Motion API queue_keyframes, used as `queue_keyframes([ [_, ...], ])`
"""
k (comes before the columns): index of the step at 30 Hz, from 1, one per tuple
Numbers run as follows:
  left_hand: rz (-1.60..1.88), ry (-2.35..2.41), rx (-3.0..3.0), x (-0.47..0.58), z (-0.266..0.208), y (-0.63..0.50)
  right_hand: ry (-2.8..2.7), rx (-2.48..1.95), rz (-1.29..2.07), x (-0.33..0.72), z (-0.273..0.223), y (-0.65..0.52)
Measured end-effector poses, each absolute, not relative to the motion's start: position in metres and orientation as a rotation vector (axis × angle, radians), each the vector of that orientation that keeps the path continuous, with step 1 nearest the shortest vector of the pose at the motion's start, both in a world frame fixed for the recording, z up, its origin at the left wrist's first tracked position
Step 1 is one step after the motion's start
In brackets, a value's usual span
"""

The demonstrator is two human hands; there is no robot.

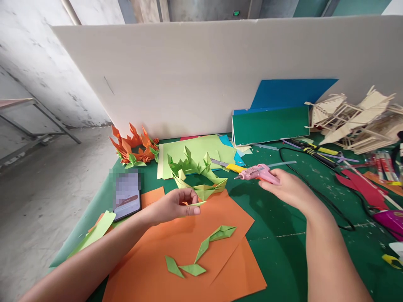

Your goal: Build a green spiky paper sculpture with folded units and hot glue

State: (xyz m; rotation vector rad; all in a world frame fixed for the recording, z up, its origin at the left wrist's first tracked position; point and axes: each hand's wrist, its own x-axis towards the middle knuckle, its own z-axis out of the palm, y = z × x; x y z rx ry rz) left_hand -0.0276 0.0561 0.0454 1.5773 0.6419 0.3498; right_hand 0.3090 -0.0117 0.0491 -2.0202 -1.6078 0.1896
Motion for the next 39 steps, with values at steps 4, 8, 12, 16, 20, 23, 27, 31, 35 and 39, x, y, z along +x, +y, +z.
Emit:
queue_keyframes([
  [4,0.38,0.759,1.384,-0.022,0.036,0.053,-1.563,-1.99,0.419,0.283,0.063,-0.008],
  [8,0.407,0.836,1.33,-0.021,0.038,0.049,-1.592,-1.859,0.298,0.258,0.061,-0.005],
  [12,0.374,0.835,1.238,-0.021,0.042,0.046,-1.733,-1.825,-0.035,0.244,0.056,-0.004],
  [16,0.415,0.788,1.176,-0.018,0.044,0.044,-1.824,-1.762,-0.276,0.243,0.049,-0.003],
  [20,0.513,0.805,1.085,-0.015,0.045,0.046,-1.87,-1.701,-0.386,0.248,0.041,-0.001],
  [23,0.478,0.86,1.109,-0.015,0.047,0.049,-1.863,-1.575,-0.456,0.251,0.039,0.0],
  [27,0.46,0.888,1.135,-0.016,0.049,0.051,-1.919,-1.481,-0.498,0.251,0.04,0.0],
  [31,0.494,0.9,1.169,-0.016,0.049,0.049,-1.957,-1.44,-0.527,0.251,0.041,0.001],
  [35,0.492,0.893,1.195,-0.017,0.048,0.05,-1.975,-1.437,-0.528,0.253,0.04,0.002],
  [39,0.48,0.92,1.217,-0.017,0.047,0.052,-1.989,-1.423,-0.537,0.254,0.04,0.002],
])
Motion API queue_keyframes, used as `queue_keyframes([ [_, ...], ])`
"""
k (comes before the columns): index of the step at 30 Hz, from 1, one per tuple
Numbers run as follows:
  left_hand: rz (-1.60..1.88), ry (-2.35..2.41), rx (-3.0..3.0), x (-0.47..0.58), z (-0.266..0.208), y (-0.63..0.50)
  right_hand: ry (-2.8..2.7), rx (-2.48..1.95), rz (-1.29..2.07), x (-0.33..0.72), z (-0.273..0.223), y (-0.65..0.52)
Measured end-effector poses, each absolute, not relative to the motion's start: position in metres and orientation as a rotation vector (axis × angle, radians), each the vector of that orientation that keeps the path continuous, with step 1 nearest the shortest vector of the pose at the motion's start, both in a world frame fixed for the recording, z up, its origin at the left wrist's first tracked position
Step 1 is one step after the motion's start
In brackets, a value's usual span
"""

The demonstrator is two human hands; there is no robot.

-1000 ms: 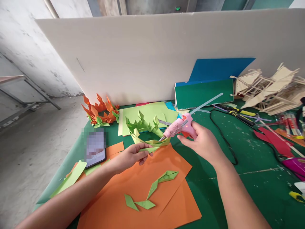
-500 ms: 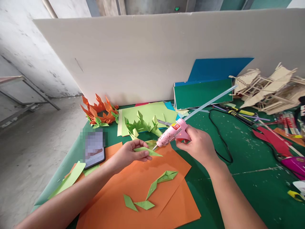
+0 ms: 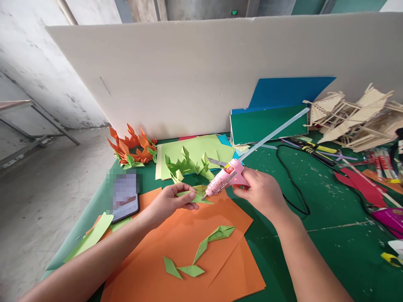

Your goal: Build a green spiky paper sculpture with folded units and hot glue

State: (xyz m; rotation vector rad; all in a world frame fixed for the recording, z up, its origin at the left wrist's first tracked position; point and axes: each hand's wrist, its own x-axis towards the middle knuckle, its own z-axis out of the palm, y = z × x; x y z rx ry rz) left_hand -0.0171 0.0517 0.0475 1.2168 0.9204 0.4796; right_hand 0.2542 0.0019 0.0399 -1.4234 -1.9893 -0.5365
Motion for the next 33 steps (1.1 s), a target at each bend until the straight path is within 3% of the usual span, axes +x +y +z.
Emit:
queue_keyframes([
  [33,0.523,0.936,1.273,-0.0198,0.052,0.055,-1.918,-1.46,-0.502,0.255,0.0436,-0.0018],
])
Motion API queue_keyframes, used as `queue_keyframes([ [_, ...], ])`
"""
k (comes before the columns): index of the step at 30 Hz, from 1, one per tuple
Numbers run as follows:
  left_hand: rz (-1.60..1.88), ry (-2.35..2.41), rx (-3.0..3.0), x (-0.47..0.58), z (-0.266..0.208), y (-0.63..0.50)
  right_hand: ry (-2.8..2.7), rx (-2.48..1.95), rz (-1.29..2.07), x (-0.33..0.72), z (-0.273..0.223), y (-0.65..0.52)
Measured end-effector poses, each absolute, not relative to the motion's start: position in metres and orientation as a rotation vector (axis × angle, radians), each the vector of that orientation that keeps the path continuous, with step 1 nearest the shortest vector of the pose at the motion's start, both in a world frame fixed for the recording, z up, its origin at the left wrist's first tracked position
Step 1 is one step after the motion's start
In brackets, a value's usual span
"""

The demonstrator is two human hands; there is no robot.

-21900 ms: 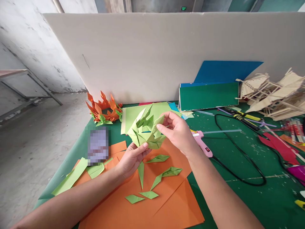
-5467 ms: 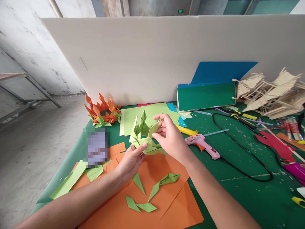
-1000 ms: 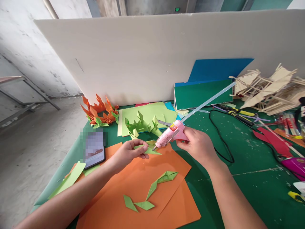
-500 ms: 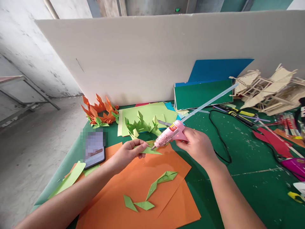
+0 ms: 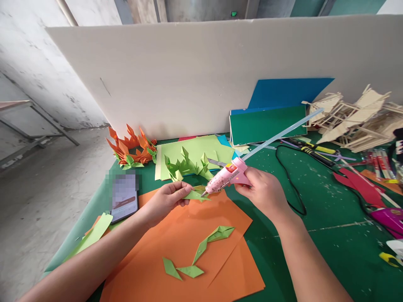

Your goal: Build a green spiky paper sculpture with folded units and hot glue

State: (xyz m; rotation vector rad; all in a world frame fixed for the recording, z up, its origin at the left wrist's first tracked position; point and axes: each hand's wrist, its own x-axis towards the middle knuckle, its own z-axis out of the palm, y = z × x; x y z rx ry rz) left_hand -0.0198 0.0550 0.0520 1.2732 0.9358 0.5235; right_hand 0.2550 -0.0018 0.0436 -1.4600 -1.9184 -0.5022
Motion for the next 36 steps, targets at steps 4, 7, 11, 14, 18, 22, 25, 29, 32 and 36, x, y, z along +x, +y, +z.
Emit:
queue_keyframes([
  [4,0.535,0.914,1.255,-0.021,0.053,0.056,-1.907,-1.478,-0.459,0.255,0.045,-0.003],
  [7,0.55,0.893,1.226,-0.021,0.053,0.057,-1.911,-1.453,-0.47,0.255,0.046,-0.003],
  [11,0.567,0.876,1.204,-0.02,0.053,0.057,-1.925,-1.429,-0.498,0.256,0.047,-0.003],
  [14,0.581,0.864,1.191,-0.021,0.054,0.058,-1.906,-1.438,-0.527,0.257,0.047,-0.003],
  [18,0.595,0.864,1.188,-0.022,0.056,0.06,-1.895,-1.46,-0.553,0.258,0.048,-0.004],
  [22,0.601,0.866,1.186,-0.024,0.055,0.061,-1.895,-1.446,-0.535,0.262,0.048,-0.004],
  [25,0.61,0.875,1.171,-0.025,0.055,0.062,-1.864,-1.494,-0.513,0.266,0.046,-0.004],
  [29,0.614,0.86,1.176,-0.024,0.056,0.061,-1.794,-1.664,-0.261,0.272,0.046,-0.005],
  [32,0.596,0.852,1.222,-0.024,0.056,0.061,-1.742,-1.783,0.017,0.279,0.049,-0.005],
  [36,0.55,0.873,1.32,-0.026,0.057,0.06,-1.747,-1.804,0.105,0.294,0.051,-0.007],
])
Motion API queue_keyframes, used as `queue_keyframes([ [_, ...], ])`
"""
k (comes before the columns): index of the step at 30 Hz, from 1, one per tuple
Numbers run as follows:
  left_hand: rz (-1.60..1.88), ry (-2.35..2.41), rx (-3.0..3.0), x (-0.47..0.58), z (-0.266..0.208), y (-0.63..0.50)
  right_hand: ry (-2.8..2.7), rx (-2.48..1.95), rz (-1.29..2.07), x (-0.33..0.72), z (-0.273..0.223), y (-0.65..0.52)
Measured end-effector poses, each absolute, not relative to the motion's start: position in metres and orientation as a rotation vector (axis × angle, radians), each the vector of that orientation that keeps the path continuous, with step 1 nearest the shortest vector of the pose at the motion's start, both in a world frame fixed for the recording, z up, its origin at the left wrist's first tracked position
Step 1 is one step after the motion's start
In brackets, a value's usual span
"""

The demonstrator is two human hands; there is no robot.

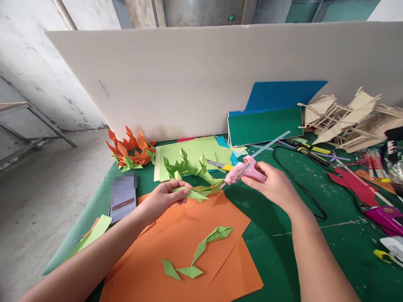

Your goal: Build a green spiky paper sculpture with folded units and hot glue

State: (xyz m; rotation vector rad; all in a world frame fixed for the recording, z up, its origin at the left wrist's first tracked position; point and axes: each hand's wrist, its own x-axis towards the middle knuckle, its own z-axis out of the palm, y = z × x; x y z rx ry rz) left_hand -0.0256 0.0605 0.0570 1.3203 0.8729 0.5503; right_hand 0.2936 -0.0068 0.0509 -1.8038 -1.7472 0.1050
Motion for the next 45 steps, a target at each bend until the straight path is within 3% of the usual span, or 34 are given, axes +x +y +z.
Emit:
queue_keyframes([
  [13,0.764,0.873,1.402,-0.019,0.062,0.052,-1.802,-2.042,0.256,0.312,0.021,0.005],
  [19,0.799,0.829,1.541,-0.018,0.06,0.048,-1.734,-1.844,-0.049,0.286,0.047,-0.001],
  [24,0.759,0.833,1.78,-0.019,0.055,0.038,-1.822,-1.521,0.606,0.22,0.077,-0.003],
  [31,0.821,0.866,1.87,-0.022,0.055,0.04,-2.038,-1.563,0.769,0.178,0.094,0.011],
  [39,0.982,0.78,1.452,-0.017,0.046,0.04,-1.906,-1.628,0.957,0.185,0.096,0.021],
  [45,0.627,0.898,1.323,-0.009,0.023,0.037,-1.643,-1.654,1.158,0.198,0.081,0.036],
])
